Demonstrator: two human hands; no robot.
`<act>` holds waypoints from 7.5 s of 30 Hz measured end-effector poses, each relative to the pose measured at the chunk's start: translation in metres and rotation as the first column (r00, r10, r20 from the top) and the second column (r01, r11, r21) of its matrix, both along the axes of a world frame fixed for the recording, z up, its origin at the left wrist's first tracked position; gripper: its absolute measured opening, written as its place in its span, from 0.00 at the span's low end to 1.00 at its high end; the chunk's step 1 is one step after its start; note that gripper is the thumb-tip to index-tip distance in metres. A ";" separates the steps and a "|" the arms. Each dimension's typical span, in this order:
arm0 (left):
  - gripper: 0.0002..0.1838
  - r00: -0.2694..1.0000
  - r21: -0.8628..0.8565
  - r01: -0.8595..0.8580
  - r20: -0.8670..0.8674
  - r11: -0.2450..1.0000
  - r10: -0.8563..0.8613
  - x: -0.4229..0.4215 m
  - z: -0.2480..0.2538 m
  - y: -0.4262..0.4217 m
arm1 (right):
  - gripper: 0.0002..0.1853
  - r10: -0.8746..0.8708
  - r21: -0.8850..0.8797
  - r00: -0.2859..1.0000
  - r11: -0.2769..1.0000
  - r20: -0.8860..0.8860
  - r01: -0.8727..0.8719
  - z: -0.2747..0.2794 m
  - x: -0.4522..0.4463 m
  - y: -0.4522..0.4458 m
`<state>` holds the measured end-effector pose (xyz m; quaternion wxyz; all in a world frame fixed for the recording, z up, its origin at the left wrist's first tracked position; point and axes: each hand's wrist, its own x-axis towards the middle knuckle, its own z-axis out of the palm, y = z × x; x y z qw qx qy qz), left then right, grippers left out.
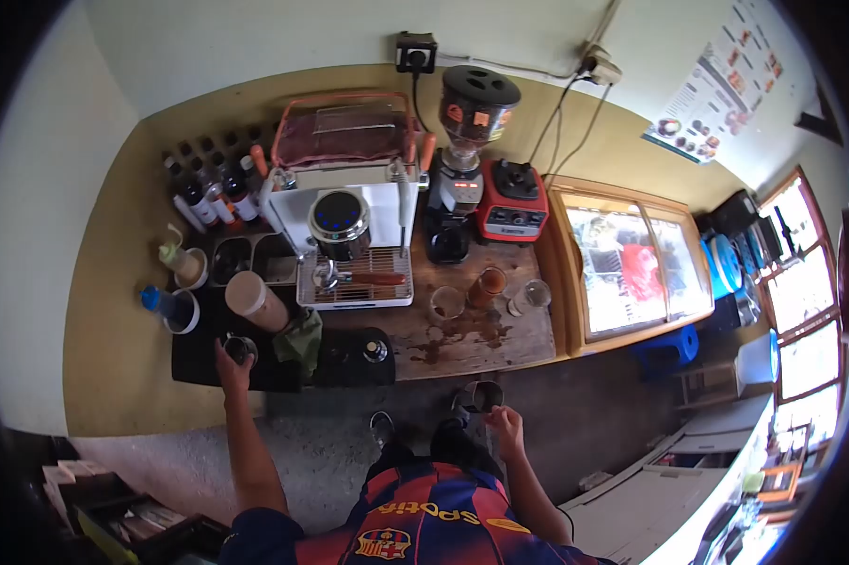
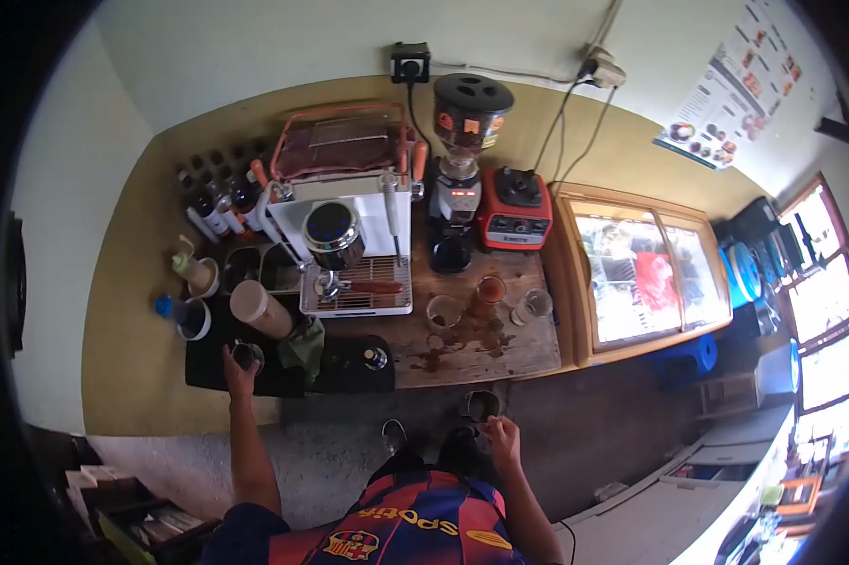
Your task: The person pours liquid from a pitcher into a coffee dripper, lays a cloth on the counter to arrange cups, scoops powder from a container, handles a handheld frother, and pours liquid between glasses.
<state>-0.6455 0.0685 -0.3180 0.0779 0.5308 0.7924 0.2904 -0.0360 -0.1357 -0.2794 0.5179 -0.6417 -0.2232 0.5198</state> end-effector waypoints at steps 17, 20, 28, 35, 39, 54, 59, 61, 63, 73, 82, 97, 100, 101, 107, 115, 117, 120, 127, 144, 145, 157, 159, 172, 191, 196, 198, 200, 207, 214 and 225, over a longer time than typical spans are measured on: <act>0.50 0.628 0.280 0.508 0.527 0.815 -0.573 0.405 0.045 -0.040 | 0.20 0.077 0.014 0.901 0.996 0.427 -0.091 0.057 0.050 0.052; 0.60 0.640 0.298 0.449 0.550 0.842 -0.536 0.438 0.031 0.007 | 0.23 0.130 -0.012 0.872 0.990 0.471 -0.141 0.038 0.082 0.056; 0.46 0.478 0.324 0.387 0.730 0.863 -0.488 0.479 -0.007 0.063 | 0.28 0.265 -0.023 0.845 0.958 0.464 -0.287 0.029 0.148 0.075; 0.44 0.485 0.358 0.342 0.725 0.869 -0.490 0.493 0.000 0.033 | 0.26 0.339 -0.061 0.841 0.936 0.422 -0.346 -0.018 0.157 0.129; 0.43 0.563 0.321 0.316 0.694 0.893 -0.449 0.493 -0.004 0.028 | 0.24 0.407 -0.054 0.822 0.905 0.399 -0.422 -0.019 0.158 0.150; 0.45 0.668 0.199 0.338 0.637 0.920 -0.384 0.499 0.010 -0.013 | 0.48 0.229 0.155 0.612 0.846 0.757 -0.509 -0.031 0.210 0.245; 0.47 0.629 0.206 0.356 0.669 0.911 -0.397 0.499 0.017 -0.014 | 0.44 0.296 0.156 0.763 0.875 0.575 -0.458 -0.009 0.200 0.250; 0.47 0.615 0.232 0.351 0.673 0.907 -0.410 0.497 0.009 -0.013 | 0.44 0.270 0.172 0.770 0.882 0.578 -0.438 -0.011 0.199 0.244; 0.47 0.622 0.209 0.372 0.667 0.904 -0.410 0.493 0.005 -0.012 | 0.44 0.267 0.171 0.777 0.887 0.571 -0.430 -0.009 0.202 0.236; 0.48 0.563 0.180 0.539 0.651 0.823 -0.510 0.486 0.015 0.016 | 0.46 0.343 0.011 0.504 0.818 0.793 -0.575 0.047 0.209 0.207; 0.48 0.538 0.209 0.583 0.624 0.785 -0.566 0.494 0.018 0.019 | 0.48 0.263 -0.021 0.321 0.802 0.910 -0.597 0.062 0.195 0.203; 0.44 0.507 0.240 0.533 0.677 0.811 -0.534 0.497 0.034 0.020 | 0.43 0.191 0.098 0.798 0.949 0.572 -0.298 0.047 0.186 0.209; 0.43 0.505 0.266 0.484 0.693 0.833 -0.514 0.498 0.029 0.016 | 0.41 0.107 0.136 0.885 0.973 0.453 -0.187 0.020 0.185 0.218; 0.43 0.507 0.264 0.479 0.695 0.837 -0.510 0.497 0.027 0.016 | 0.41 0.098 0.147 0.897 0.973 0.430 -0.177 0.012 0.185 0.221; 0.41 0.535 0.242 0.458 0.694 0.856 -0.482 0.497 0.042 0.009 | 0.41 0.187 0.144 0.778 0.931 0.600 -0.335 0.002 0.182 0.237; 0.40 0.552 0.233 0.419 0.702 0.878 -0.450 0.508 0.049 0.006 | 0.44 0.309 0.067 0.701 0.889 0.643 -0.453 0.017 0.185 0.232; 0.41 0.568 0.226 0.419 0.690 0.879 -0.448 0.507 0.046 0.007 | 0.45 0.338 0.065 0.649 0.855 0.681 -0.514 0.023 0.187 0.227; 0.42 0.592 0.228 0.410 0.670 0.883 -0.448 0.507 0.042 0.007 | 0.46 0.382 0.054 0.530 0.773 0.757 -0.632 0.026 0.196 0.224; 0.44 0.607 0.214 0.420 0.657 0.882 -0.448 0.509 0.047 0.006 | 0.46 0.279 0.085 0.385 0.704 0.880 -0.705 0.022 0.201 0.227; 0.45 0.630 0.204 0.455 0.615 0.867 -0.475 0.505 0.026 0.009 | 0.46 0.218 0.050 0.268 0.682 0.938 -0.730 0.032 0.198 0.231; 0.45 0.627 0.207 0.458 0.614 0.865 -0.479 0.504 0.025 0.009 | 0.46 0.212 0.048 0.259 0.681 0.942 -0.731 0.032 0.198 0.230; 0.46 0.580 0.219 0.455 0.663 0.863 -0.474 0.501 0.020 0.011 | 0.45 0.279 0.081 0.499 0.807 0.820 -0.585 0.047 0.187 0.226; 0.46 0.568 0.223 0.446 0.677 0.867 -0.467 0.500 0.025 0.011 | 0.44 0.322 -0.001 0.669 0.902 0.670 -0.433 0.061 0.184 0.222; 0.45 0.521 0.318 0.341 0.719 0.885 -0.460 0.492 0.011 0.018 | 0.44 -0.023 0.138 0.786 0.987 0.617 -0.080 0.035 0.211 0.146; 0.47 0.782 0.216 0.151 0.571 0.965 -0.250 0.502 -0.025 -0.004 | 0.45 0.259 0.052 0.779 0.935 0.571 -0.349 0.029 0.207 0.206; 0.30 0.737 -0.039 0.285 0.648 0.958 -0.193 0.512 -0.039 -0.055 | 0.45 0.320 0.033 0.676 0.890 0.664 -0.454 0.012 0.191 0.241; 0.25 0.698 -0.096 0.310 0.699 0.946 -0.158 0.522 -0.037 -0.066 | 0.44 0.332 0.037 0.700 0.890 0.633 -0.455 0.012 0.187 0.249; 0.21 0.670 -0.104 0.308 0.729 0.946 -0.138 0.526 -0.035 -0.069 | 0.44 0.331 0.066 0.716 0.883 0.614 -0.464 0.006 0.184 0.257; 0.12 0.835 0.038 0.052 0.546 0.998 -0.065 0.484 0.020 -0.051 | 0.44 0.330 0.095 0.714 0.870 0.617 -0.484 0.011 0.181 0.246; 0.20 0.937 0.377 -0.042 0.337 0.925 -0.095 0.422 0.082 -0.014 | 0.40 0.353 0.079 0.692 0.857 0.630 -0.509 -0.047 0.209 0.174; 0.08 0.965 0.693 0.173 0.024 0.700 -0.263 0.389 0.230 0.080 | 0.37 0.304 -0.013 0.478 0.853 0.824 -0.522 0.034 0.153 0.135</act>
